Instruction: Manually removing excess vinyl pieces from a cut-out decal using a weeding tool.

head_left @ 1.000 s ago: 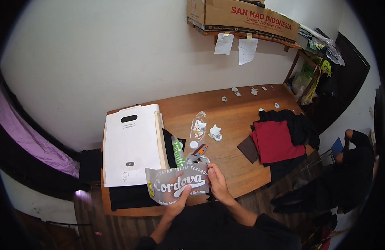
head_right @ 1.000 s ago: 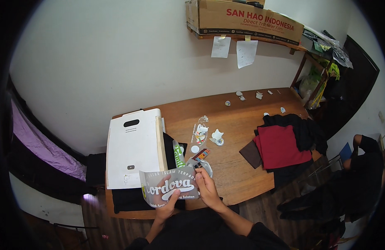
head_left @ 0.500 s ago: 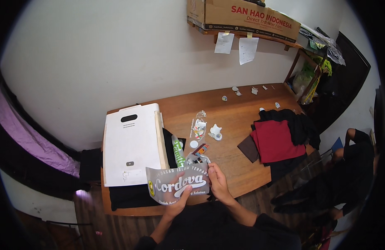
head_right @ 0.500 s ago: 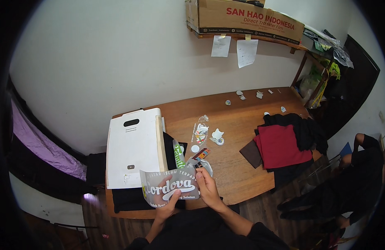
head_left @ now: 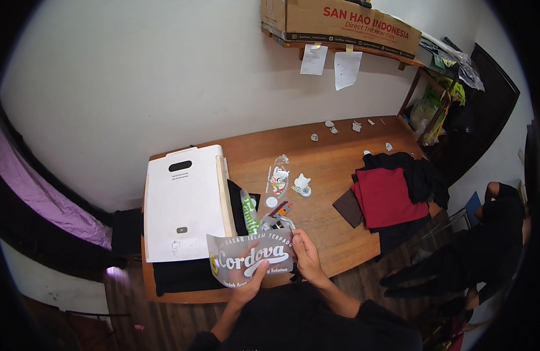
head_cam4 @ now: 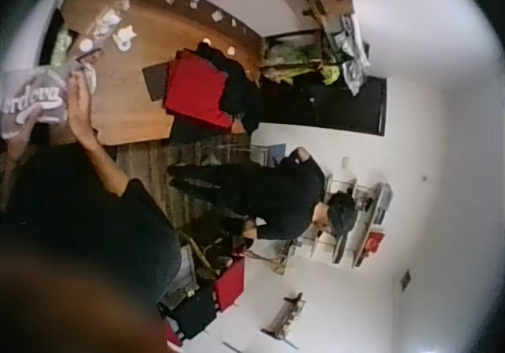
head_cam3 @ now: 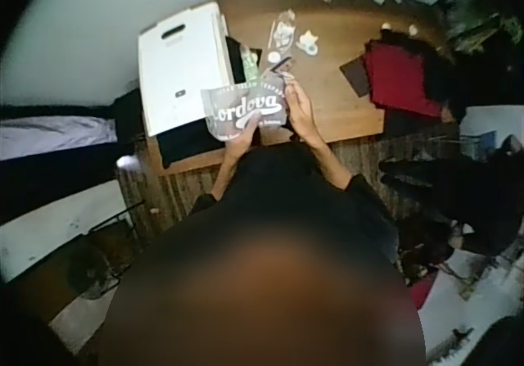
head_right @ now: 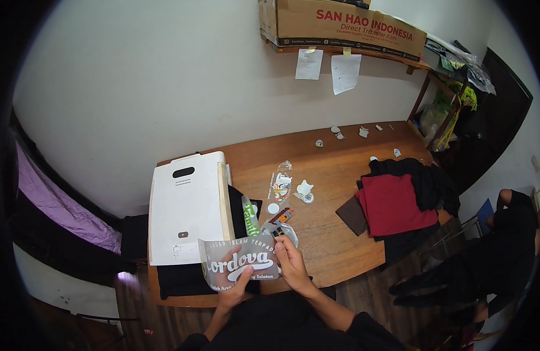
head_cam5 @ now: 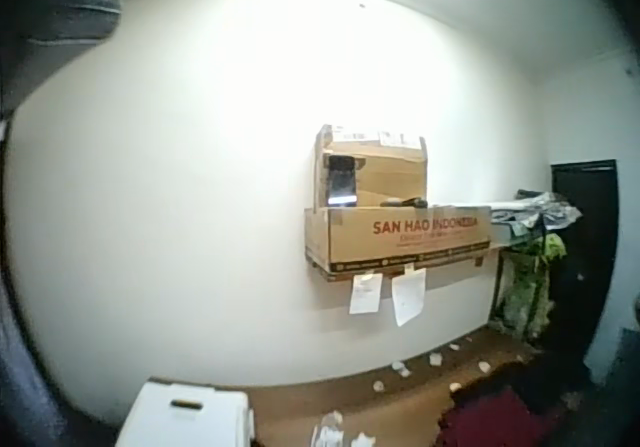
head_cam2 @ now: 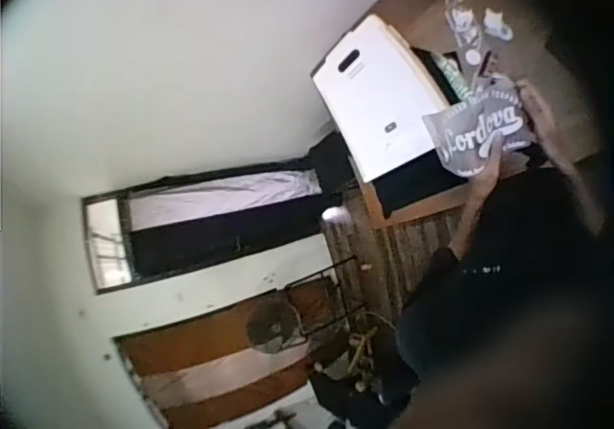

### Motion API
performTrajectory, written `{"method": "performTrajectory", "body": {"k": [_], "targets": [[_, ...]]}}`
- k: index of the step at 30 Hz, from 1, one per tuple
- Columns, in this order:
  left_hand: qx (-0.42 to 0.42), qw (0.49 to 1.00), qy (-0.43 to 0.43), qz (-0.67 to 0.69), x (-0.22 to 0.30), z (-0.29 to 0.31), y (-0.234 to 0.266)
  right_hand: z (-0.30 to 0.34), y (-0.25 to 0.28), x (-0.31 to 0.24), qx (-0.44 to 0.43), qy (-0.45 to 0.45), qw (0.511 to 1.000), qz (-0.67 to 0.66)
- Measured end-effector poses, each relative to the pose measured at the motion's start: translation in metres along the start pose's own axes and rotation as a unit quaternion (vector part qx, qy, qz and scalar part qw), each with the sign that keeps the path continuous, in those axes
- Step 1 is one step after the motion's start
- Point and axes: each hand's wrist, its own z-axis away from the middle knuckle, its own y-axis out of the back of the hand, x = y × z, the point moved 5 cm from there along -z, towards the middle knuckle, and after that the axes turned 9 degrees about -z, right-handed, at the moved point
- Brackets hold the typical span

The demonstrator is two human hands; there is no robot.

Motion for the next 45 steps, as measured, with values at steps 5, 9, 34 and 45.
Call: {"method": "performTrajectory", "body": {"k": [5,9,34,45], "targets": [[0.006,1.0,0.019,0.016,-0.0049,0.0006,0.0006,-0.0006,0.0005,-0.0002,0.005,0.005,1.0,0.008],[0.002,1.0,0.006,-0.003,-0.0016,0.0005,-0.0004,-0.0008,0.0054,0.0056,0.005,0.009,1.0,0.021],[0.001,1.0,0.005,0.005,-0.0002,-0.0001,0.0001,-0.003,0.0056,0.005,0.002,0.01,1.0,0.02],[0.001,1.0,0.015,0.017,-0.0041,0.0007,0.0004,-0.0041,0.0049,0.0036,0.003,0.015,0.999,0.042]]}}
